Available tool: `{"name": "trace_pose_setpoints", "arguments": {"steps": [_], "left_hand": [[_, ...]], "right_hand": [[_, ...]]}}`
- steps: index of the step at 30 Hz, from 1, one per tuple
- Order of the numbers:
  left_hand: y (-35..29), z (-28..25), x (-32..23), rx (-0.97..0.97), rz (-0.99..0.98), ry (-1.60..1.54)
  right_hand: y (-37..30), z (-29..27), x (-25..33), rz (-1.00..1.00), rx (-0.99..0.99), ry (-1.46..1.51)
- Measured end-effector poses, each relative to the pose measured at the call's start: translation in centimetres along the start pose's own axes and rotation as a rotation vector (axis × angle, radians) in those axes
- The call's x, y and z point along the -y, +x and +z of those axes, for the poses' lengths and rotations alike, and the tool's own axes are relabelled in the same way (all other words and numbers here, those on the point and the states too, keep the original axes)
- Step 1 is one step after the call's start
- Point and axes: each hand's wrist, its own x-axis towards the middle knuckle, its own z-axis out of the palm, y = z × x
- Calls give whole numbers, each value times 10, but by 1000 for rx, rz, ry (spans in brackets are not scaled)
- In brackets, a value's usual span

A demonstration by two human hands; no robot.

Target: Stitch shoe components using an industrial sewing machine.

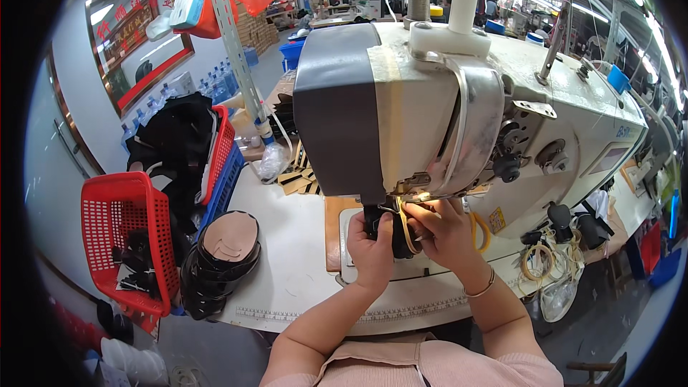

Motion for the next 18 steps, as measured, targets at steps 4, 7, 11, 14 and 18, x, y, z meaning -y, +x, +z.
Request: {"name": "trace_pose_setpoints", "arguments": {"steps": [4, 7, 11, 14, 18], "left_hand": [[1, -1, 1, -1, 0, -7], [0, 1, -2, -7, -26, -42], [2, -3, 0, -1, -38, -50], [5, -5, 0, 11, -64, -58], [6, -6, -3, 37, -70, -16]], "right_hand": [[1, 0, 1, -26, 10, -37], [0, 0, -1, -39, 27, -57], [-1, 0, -3, -57, 46, -73], [-1, 0, -3, -66, 40, -81], [-3, -1, -4, -48, 65, -105]]}}
